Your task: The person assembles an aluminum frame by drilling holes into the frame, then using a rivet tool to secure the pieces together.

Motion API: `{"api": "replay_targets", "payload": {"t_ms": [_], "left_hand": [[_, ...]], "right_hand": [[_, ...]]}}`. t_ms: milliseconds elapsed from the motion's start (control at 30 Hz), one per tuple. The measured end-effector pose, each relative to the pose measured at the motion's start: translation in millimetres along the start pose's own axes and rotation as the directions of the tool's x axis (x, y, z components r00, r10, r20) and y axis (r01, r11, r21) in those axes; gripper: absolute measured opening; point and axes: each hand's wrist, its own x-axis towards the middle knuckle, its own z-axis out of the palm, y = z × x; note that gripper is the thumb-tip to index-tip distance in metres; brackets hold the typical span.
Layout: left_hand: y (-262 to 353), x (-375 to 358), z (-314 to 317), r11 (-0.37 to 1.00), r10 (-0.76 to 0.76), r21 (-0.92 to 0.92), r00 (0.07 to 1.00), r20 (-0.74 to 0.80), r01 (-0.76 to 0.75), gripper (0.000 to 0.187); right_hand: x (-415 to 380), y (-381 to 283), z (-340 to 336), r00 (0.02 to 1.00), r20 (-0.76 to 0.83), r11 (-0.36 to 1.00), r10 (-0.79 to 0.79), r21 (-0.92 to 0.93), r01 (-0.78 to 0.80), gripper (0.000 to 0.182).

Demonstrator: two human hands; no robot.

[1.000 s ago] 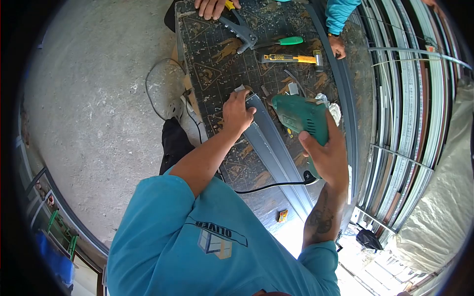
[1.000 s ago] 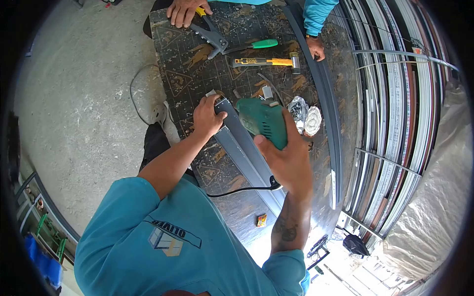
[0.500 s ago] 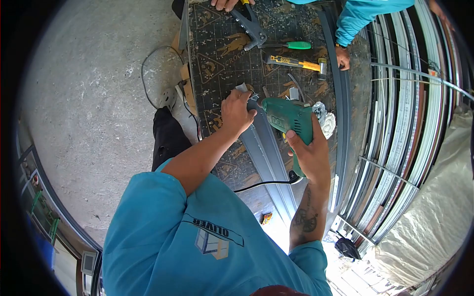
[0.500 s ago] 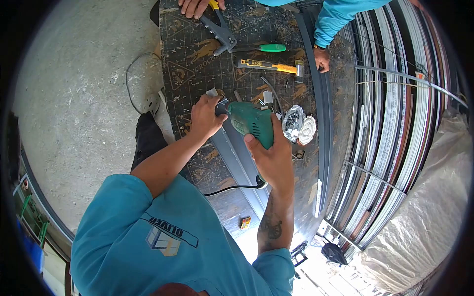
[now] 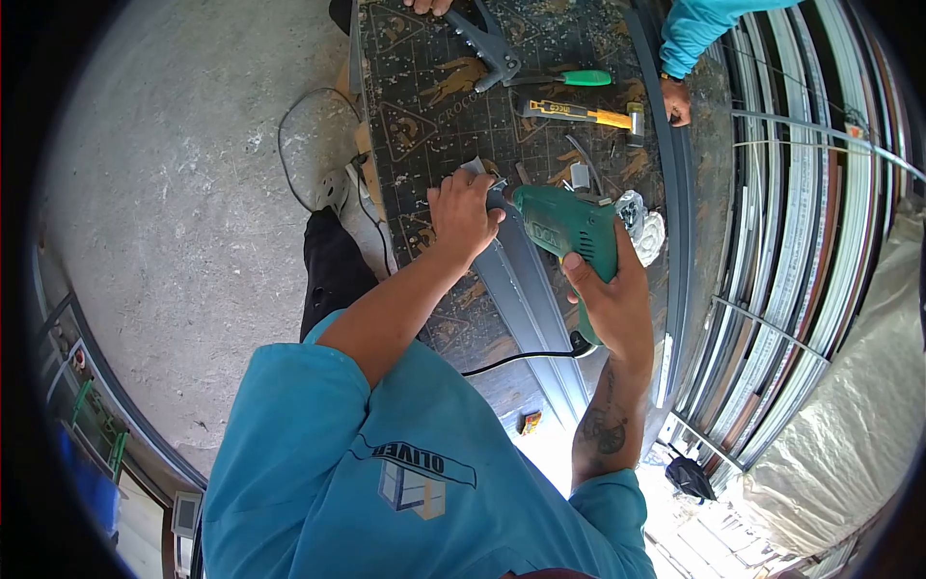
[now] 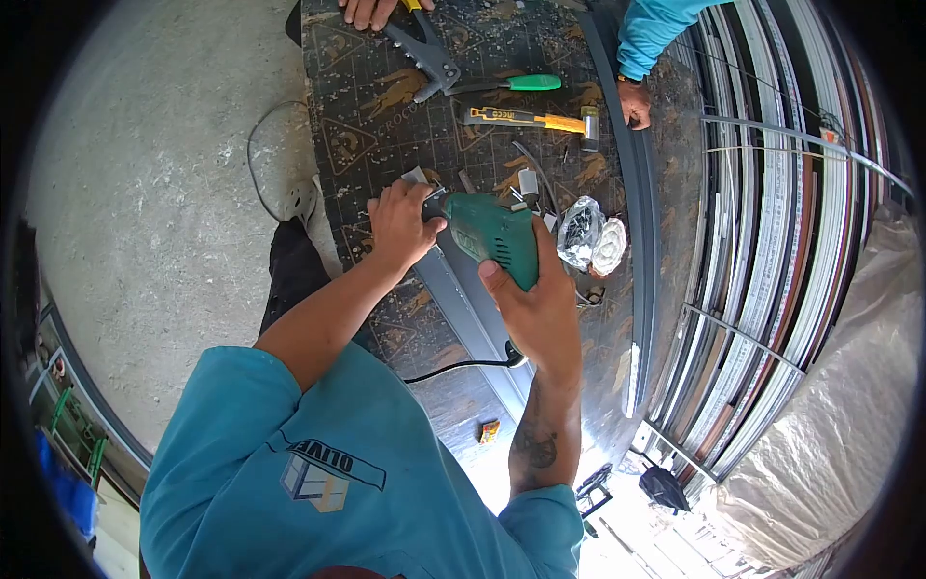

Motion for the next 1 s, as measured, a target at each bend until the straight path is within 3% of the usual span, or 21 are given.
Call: {"api": "replay_targets", "payload": {"t_ms": [267,333,533,767,867,933,1000], "left_hand": [[-2,2,0,0.998,-0.033,-0.045,0.999,0.030,0.034,0.053],[-3,2,1,0.999,-0.024,-0.046,0.999,0.027,0.026,0.053],[-1,4,0,0.999,-0.026,-0.027,0.997,0.066,0.028,0.054],[-4,3,4,1.000,-0.007,-0.025,0.999,0.034,0.008,0.054],[-2,3,2,1.000,-0.015,-0.002,0.999,0.043,0.015,0.053],[-2,5,3,1.000,-0.016,0.017,0.998,0.055,0.015,0.053],[-2,5,4,1.000,-0.018,0.008,0.999,0.043,0.017,0.053]], "right_hand": [[3,-1,1,0.999,0.035,0.999,0.014,-0.033,-0.012,0.073],[7,-3,1,0.997,0.074,0.988,0.026,-0.153,-0.015,0.075],[15,-8,-2,0.991,0.131,0.971,-0.007,-0.236,0.038,0.082],[21,7,-11,0.986,0.160,0.985,0.041,-0.174,-0.012,0.083],[19,-4,-7,0.988,0.153,0.982,-0.016,-0.182,0.044,0.082],[15,-27,-1,0.981,0.191,0.911,0.040,-0.409,0.042,0.080],[18,-27,-2,0.981,0.191,0.921,0.035,-0.388,0.043,0.078]]}}
